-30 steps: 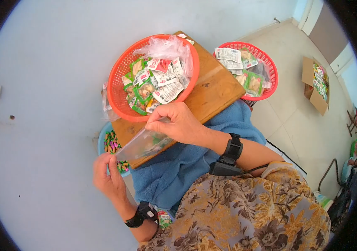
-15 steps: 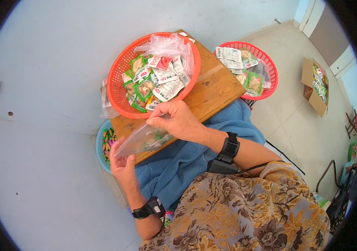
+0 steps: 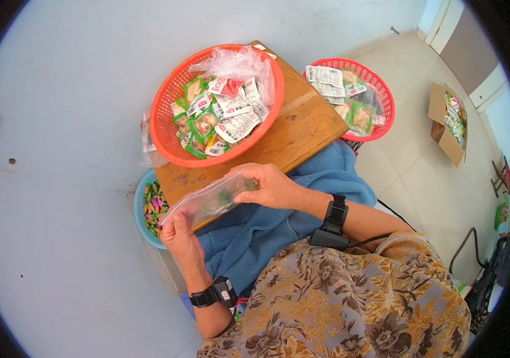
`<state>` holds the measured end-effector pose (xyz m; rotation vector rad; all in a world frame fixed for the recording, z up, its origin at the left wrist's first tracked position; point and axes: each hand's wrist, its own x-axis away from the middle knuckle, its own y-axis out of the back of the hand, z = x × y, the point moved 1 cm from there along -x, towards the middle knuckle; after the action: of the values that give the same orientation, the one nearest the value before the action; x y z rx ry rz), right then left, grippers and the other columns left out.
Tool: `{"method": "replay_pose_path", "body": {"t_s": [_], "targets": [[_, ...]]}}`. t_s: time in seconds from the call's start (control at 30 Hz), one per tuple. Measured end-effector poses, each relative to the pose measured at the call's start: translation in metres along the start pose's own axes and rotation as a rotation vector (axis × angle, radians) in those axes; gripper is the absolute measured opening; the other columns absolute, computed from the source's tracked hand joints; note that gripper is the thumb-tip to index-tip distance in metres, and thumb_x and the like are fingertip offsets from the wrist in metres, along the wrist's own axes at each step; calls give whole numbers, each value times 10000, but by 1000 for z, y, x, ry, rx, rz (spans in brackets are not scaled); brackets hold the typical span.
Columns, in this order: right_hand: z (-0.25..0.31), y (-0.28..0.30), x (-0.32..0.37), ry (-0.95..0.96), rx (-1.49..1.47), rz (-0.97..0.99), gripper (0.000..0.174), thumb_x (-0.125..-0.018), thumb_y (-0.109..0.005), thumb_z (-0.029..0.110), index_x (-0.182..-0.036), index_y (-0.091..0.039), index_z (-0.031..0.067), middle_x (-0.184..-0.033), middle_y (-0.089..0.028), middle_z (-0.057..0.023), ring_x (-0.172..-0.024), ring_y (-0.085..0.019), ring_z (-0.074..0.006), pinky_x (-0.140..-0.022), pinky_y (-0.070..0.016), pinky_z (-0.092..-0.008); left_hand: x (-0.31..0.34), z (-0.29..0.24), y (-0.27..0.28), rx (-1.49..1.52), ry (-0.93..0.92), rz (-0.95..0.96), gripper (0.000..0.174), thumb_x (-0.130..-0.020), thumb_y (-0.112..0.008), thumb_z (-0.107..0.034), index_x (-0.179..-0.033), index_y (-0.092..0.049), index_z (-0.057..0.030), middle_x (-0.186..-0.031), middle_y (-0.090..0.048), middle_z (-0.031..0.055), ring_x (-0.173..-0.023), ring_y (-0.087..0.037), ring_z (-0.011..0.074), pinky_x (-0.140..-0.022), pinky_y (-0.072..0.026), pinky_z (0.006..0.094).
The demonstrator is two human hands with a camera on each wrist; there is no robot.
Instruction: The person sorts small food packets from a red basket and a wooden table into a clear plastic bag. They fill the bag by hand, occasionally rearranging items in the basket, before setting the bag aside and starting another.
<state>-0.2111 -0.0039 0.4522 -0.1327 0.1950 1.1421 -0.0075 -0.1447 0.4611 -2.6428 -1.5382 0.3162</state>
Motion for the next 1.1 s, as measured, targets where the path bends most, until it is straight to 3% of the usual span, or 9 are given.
{"method": "replay_pose_path", "body": {"t_s": [0.07, 0.17, 0.23, 0.53, 0.67, 0.73, 0.93, 1.03, 1.1], "targets": [[-11, -2, 1, 122, 138, -21, 312, -858, -747, 87, -1148, -669, 1, -1143, -684, -64, -1034, -623, -124, -929, -492, -293, 2, 3, 5, -19, 27, -19, 232, -974, -646, -190, -1011, -694, 34, -989, -711, 108, -905, -679, 194, -875, -549, 360], [-18, -6, 2, 150, -23, 26, 242, -906, -701, 107, -1116, -674, -11, -1136, -687, -74, -1030, -618, -114, -913, -493, -292, 4, 1, 3, 35, 45, -31, 217, -981, -633, -182, -956, -689, 27, -922, -705, 104, -833, -684, 200, -834, -560, 359], [-19, -9, 4, -52, -80, 55, 195, -951, -654, 146, -1048, -680, -21, -1074, -694, -73, -984, -613, -100, -868, -499, -288, 3, -3, -1, 46, 63, -61, 221, -969, -650, -177, -910, -690, 32, -873, -707, 98, -782, -684, 198, -787, -553, 338], [-45, -25, 23, -355, -268, -57, 310, -990, -607, 253, -876, -702, -20, -775, -651, 28, -738, -546, -34, -644, -449, -241, -6, -1, -14, -37, 229, -182, 196, -942, -677, -149, -827, -694, 9, -720, -678, 60, -621, -594, 105, -611, -468, 236], [-47, -23, 25, -462, -213, -129, 247, -980, -620, 203, -871, -687, -9, -792, -655, 0, -770, -566, -43, -682, -470, -233, -16, 21, 0, -113, 348, -172, 144, -911, -698, -112, -809, -694, -11, -714, -659, 29, -627, -580, 84, -586, -450, 220], [-53, -19, 26, -542, 31, -173, 227, -914, -682, 186, -771, -658, 11, -745, -623, -5, -730, -543, -44, -626, -440, -239, -19, 35, 2, -64, 389, -209, 124, -886, -712, -107, -805, -691, -16, -716, -651, 20, -623, -578, 85, -583, -447, 219], [-61, -25, 30, -676, -126, -331, 320, -756, -753, 246, -659, -596, -16, -645, -578, -81, -643, -571, -156, -596, -450, -343, -18, 53, 11, 5, 575, -280, 85, -799, -737, -106, -794, -680, -44, -736, -636, 3, -637, -581, 98, -594, -446, 209], [-73, -26, 30, -472, 141, -384, 305, -732, -748, 228, -661, -592, -25, -670, -591, -115, -663, -596, -198, -616, -466, -362, -14, 57, 11, 28, 609, -278, 79, -803, -723, -110, -826, -676, -50, -765, -637, 8, -683, -584, 100, -611, -453, 212], [-72, -25, 30, -505, 122, -392, 288, -725, -738, 213, -665, -595, -29, -674, -592, -129, -668, -601, -211, -625, -472, -367, -11, 64, 15, 38, 616, -268, 82, -818, -710, -109, -861, -673, -50, -791, -639, 13, -704, -583, 102, -622, -460, 219]]}}
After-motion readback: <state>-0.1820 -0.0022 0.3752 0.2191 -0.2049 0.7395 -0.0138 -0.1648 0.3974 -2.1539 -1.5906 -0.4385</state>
